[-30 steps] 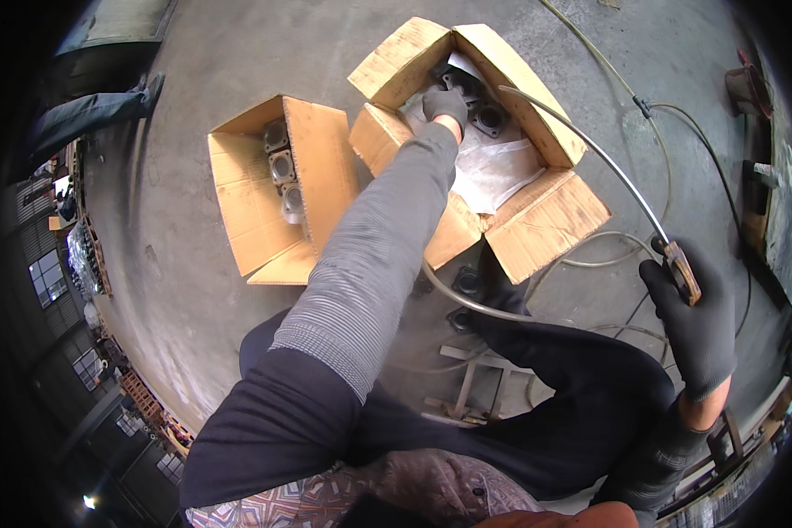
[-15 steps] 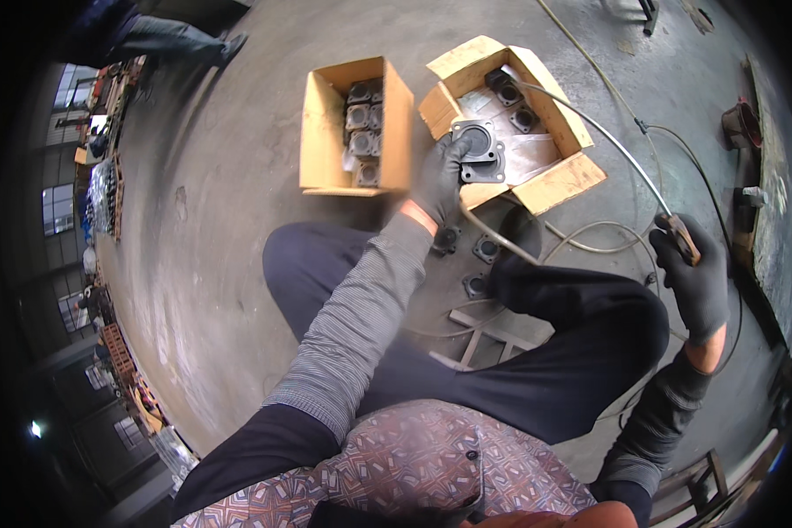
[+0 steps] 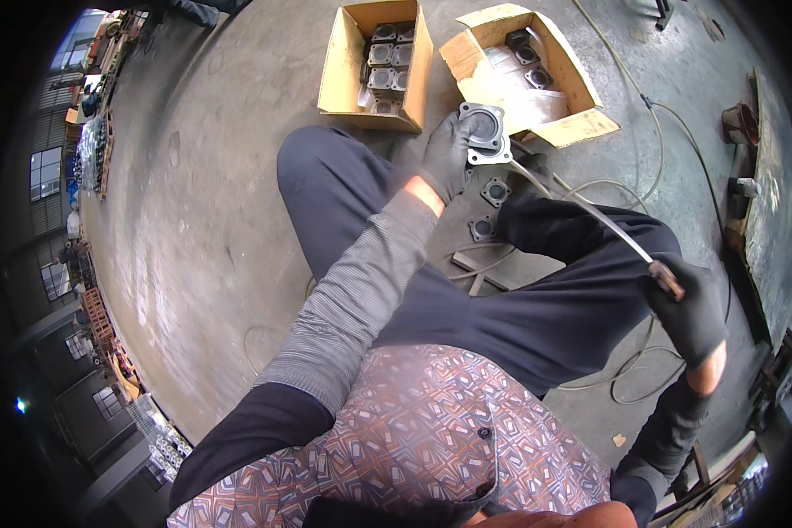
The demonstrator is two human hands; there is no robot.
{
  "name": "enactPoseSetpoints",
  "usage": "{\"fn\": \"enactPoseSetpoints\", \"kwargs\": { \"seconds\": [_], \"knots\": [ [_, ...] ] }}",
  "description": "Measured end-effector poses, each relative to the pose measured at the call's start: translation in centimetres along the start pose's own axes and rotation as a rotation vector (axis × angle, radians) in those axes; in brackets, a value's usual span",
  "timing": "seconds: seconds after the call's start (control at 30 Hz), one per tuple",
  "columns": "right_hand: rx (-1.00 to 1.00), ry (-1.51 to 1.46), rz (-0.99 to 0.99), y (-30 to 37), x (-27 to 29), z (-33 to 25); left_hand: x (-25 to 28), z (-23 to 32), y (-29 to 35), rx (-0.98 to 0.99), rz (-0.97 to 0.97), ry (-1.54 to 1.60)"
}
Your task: The person sits on the floor and uses a handheld air nozzle to blow air into and around metal parts. They pick up each part from a cardboard box, direct the air stream into its openings, and place it back into the box. The process is repeated for multiple parts.
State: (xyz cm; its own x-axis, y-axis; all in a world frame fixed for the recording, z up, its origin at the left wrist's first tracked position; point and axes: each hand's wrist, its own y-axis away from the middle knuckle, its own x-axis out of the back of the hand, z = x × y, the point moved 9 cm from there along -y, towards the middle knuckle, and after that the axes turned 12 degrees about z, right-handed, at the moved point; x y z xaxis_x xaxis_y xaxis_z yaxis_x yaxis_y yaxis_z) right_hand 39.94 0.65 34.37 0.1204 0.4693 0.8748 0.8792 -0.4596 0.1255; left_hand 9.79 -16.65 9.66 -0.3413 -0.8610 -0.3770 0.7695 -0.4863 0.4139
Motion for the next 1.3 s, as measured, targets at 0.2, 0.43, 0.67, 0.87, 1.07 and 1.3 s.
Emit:
{"fn": "enactPoseSetpoints", "kwargs": {
  "seconds": [0.2,0.43,0.67,0.87,1.07,1.3],
  "knots": [
    [-0.185,-0.135,0.129,1.1,0.0,1.0,0.7,0.9,0.6,-0.082,-0.024,-0.016],
    [-0.230,-0.211,0.060,1.6,-1.1,-0.1,1.6,1.9,0.9,-0.097,-0.022,-0.020],
    [-0.344,-0.274,0.164,1.1,-1.2,-0.5,2.7,2.4,0.8,-0.028,0.026,0.053],
    [-0.326,-0.257,0.217,0.3,-0.8,-1.0,3.0,2.9,1.2,0.010,0.097,0.085],
    [-0.482,-0.216,0.267,0.4,0.5,-0.1,1.2,4.3,2.0,-0.019,-0.073,0.091],
    [-0.290,-0.108,0.185,2.6,1.5,-2.7,1.0,3.8,3.5,0.156,-0.231,0.406]
  ]
}}
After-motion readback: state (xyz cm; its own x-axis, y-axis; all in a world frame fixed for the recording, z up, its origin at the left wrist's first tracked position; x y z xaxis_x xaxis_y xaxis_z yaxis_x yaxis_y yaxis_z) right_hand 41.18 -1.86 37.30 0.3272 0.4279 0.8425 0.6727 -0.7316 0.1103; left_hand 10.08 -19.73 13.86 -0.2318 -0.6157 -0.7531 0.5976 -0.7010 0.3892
